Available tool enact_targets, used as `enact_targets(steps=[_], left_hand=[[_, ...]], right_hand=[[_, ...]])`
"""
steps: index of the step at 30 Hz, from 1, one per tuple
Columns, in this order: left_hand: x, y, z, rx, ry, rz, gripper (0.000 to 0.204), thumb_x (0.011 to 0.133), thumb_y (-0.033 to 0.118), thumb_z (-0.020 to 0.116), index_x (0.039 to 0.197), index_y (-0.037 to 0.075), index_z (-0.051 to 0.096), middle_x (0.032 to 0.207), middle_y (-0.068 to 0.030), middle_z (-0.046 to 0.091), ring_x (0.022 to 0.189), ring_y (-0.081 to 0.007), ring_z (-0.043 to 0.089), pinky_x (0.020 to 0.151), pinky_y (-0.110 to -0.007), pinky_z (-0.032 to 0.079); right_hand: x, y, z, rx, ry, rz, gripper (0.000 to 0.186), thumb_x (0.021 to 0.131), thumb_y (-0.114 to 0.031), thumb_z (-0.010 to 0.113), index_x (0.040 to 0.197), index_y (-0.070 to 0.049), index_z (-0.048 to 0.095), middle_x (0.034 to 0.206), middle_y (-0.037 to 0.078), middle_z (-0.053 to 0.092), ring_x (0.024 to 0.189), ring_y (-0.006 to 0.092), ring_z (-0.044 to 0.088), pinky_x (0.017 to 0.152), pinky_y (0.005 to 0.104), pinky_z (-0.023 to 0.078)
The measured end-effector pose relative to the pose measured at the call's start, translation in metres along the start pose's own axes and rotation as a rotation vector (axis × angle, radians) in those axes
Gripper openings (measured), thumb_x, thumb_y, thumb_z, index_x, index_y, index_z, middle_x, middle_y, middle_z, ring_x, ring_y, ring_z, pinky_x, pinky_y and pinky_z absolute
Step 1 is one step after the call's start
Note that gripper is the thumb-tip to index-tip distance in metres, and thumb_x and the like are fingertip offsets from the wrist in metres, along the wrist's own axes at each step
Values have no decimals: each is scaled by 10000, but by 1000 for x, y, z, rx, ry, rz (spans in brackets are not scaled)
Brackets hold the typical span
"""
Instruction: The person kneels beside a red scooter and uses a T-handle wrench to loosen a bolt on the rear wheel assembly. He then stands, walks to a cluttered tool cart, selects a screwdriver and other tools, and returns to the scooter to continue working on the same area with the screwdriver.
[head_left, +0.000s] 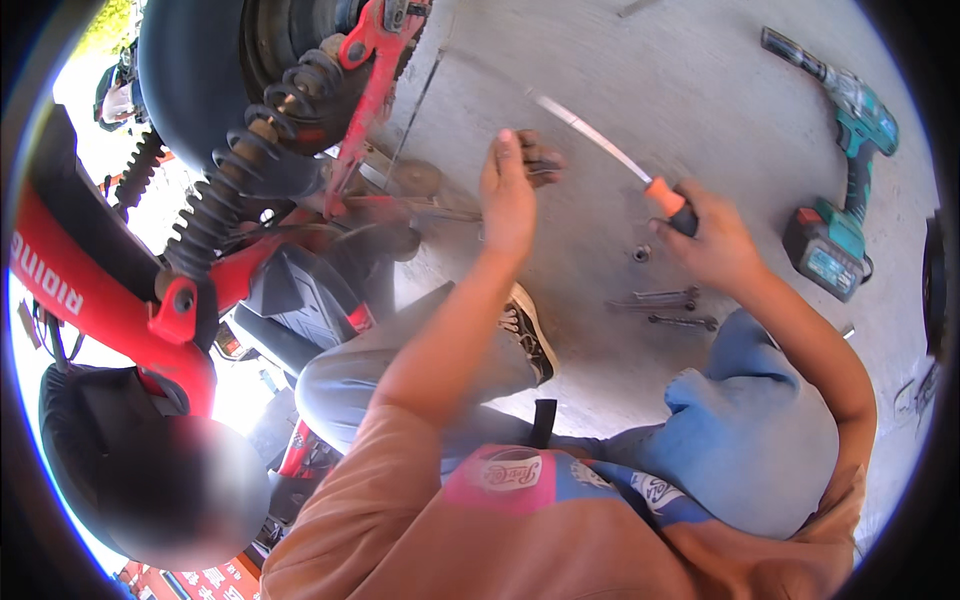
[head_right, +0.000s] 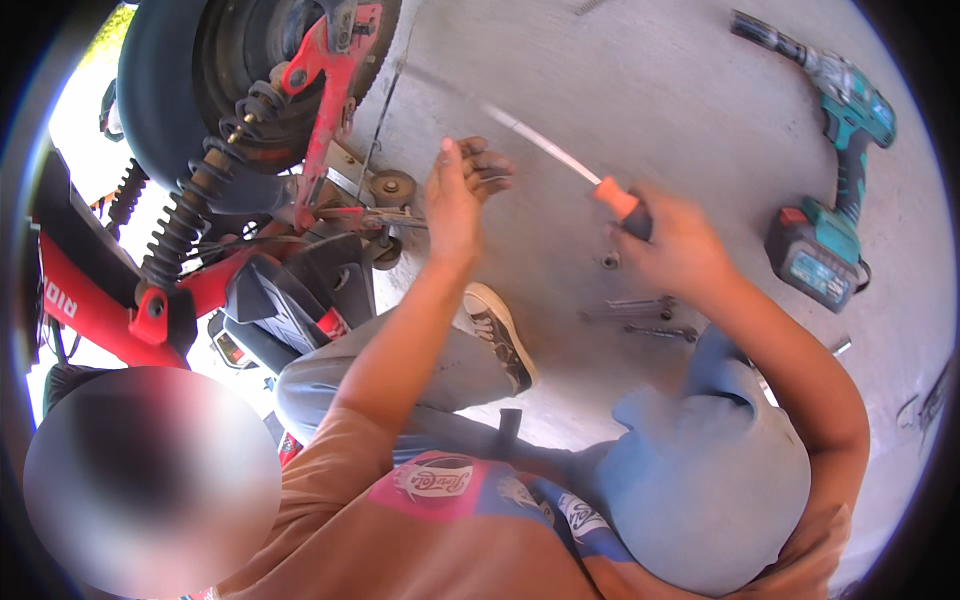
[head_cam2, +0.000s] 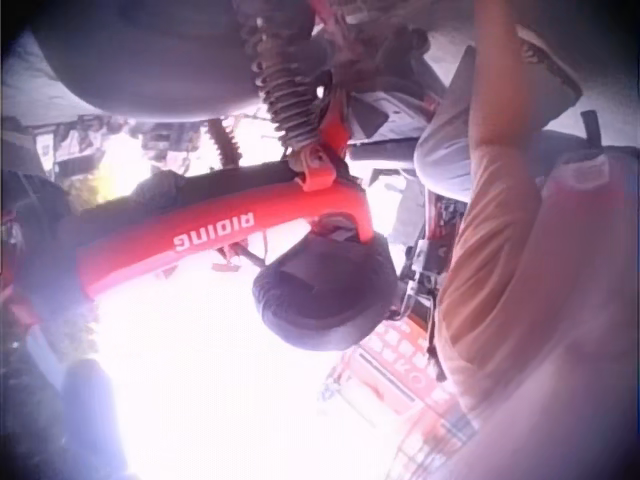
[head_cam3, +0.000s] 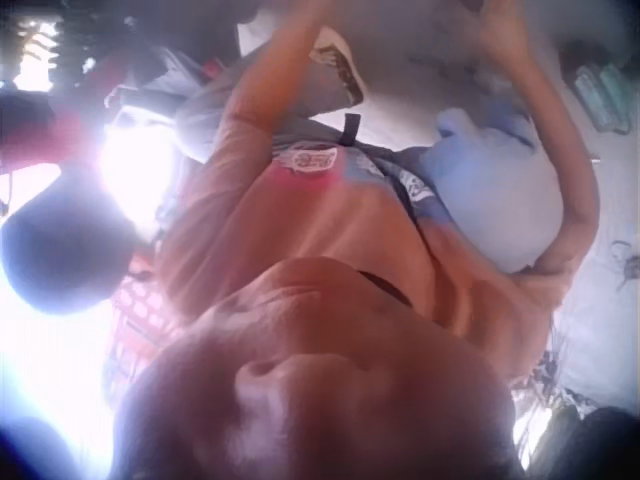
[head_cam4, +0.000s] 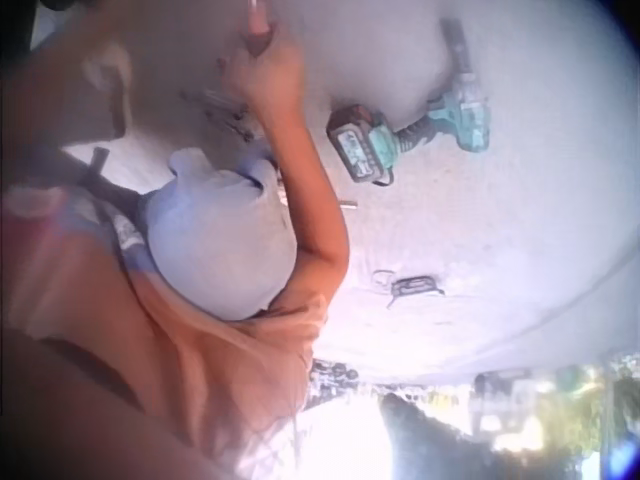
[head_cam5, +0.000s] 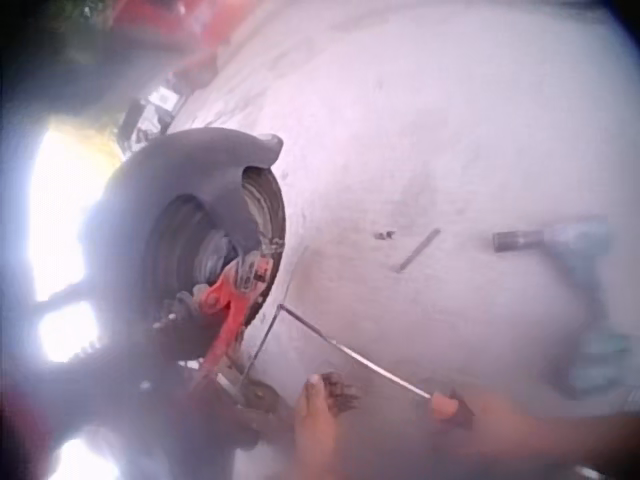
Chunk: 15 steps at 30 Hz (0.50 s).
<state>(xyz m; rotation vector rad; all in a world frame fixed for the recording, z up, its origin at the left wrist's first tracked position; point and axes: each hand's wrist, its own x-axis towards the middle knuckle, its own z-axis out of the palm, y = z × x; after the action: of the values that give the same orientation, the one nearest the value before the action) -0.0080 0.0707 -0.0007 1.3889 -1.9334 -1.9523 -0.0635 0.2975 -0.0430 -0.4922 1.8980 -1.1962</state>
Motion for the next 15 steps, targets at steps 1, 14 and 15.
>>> enact_targets(steps=[1,14,15], left_hand=[[4,-7,-8,83,-5,34,356,1021,346,443,1045,9,552,815,-76,640,719,-150,622,679,-279,514],[-58,-110,-28,1087,-665,423,191,818,196,718,969,89,672,920,-92,646,782,-246,650,706,-338,523],[-64,-113,-27,1140,-686,493,207,806,213,734,964,95,673,908,-86,640,790,-248,644,709,-342,520]], right_hand=[[-12,5,-9,-84,55,-15,312,839,-199,674,1029,-1,525,776,187,613,661,363,608,581,424,468],[-126,46,-3,-697,217,-48,495,798,-105,623,1267,-141,470,960,104,523,724,279,616,530,408,504],[-128,51,-3,-741,194,-47,492,798,-103,621,1266,-135,474,974,109,524,774,280,614,545,407,512]])
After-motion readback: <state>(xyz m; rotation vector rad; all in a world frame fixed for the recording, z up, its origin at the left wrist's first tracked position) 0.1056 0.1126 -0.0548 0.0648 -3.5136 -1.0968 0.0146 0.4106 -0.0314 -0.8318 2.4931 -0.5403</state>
